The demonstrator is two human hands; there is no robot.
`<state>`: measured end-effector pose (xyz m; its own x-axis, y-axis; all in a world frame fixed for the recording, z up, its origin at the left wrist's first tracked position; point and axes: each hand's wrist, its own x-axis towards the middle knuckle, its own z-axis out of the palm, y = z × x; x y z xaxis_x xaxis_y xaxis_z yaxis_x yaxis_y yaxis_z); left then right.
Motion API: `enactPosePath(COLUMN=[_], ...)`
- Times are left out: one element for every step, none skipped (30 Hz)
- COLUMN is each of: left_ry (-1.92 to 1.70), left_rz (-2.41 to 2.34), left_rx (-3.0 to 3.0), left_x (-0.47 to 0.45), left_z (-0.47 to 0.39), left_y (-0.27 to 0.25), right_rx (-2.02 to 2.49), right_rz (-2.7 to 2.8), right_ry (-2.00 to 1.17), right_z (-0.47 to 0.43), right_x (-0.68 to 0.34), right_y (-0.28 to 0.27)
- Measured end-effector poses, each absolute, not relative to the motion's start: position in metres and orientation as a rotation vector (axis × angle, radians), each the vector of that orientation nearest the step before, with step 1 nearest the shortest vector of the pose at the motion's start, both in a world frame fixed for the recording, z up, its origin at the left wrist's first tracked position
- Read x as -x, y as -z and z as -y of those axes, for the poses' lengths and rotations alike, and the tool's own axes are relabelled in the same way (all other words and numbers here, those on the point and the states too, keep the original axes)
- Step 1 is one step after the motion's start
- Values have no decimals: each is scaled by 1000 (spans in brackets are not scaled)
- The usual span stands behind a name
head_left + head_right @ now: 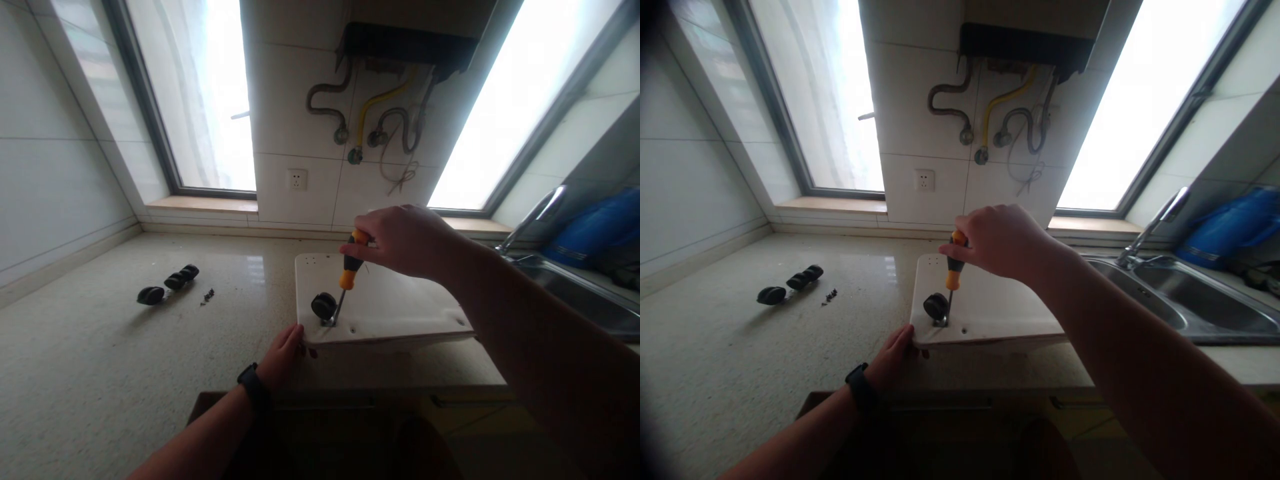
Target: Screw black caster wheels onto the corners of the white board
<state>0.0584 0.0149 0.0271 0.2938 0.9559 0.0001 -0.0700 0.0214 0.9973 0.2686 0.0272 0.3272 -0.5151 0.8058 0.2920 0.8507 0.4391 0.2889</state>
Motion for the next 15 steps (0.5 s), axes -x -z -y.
enactPosePath(left_ry=[-1014,-1014,-1013,-1014,-1016,-1017,-1017,-1015,-1013,-1011,-1008,-1007,-1008,-1006,-1002], left_rz=[-941,-940,-939,-937,-933,-928,-924,-924,-928,-934,-941,-945,-946,-944,-942], left_rx=[-1278,-1281,-1285,-1292,-1298,-1302,-1301,-1298,-1293,-1288,-1284,-1281,-1278,-1278,-1278], left_x=[-58,-58,-58,-57,-57,-57,-57,-57,-57,-57,-57,-57,-57,-58,-58], left_z=[-15,-14,-14,-14,-15,-15,-15,-15,-16,-16,-16,-16,-16,-16,-16], left_y=[-28,-28,-28,-28,-28,-28,-27,-27,-26,-26,-25,-24,-24,-23,-23], right_rx=[1462,1412,1343,1264,1184,1119,1068,1033,1012,1007,1019,1049,1098,1161,1229], right_rz=[2580,2600,2626,2648,2659,2661,2659,2654,2644,2634,2629,2625,2615,2597,2575], right_ry=[576,482,347,190,35,-101,-201,-259,-274,-249,-189,-105,-7,96,203], right_z=[-28,-29,-30,-32,-33,-34,-35,-35,-36,-36,-36,-36,-36,-36,-35], right_x=[-269,-271,-273,-275,-277,-279,-280,-281,-281,-281,-281,-280,-279,-277,-276], right_y=[-326,-325,-323,-322,-321,-319,-319,-318,-318,-319,-319,-319,-320,-320,-319])
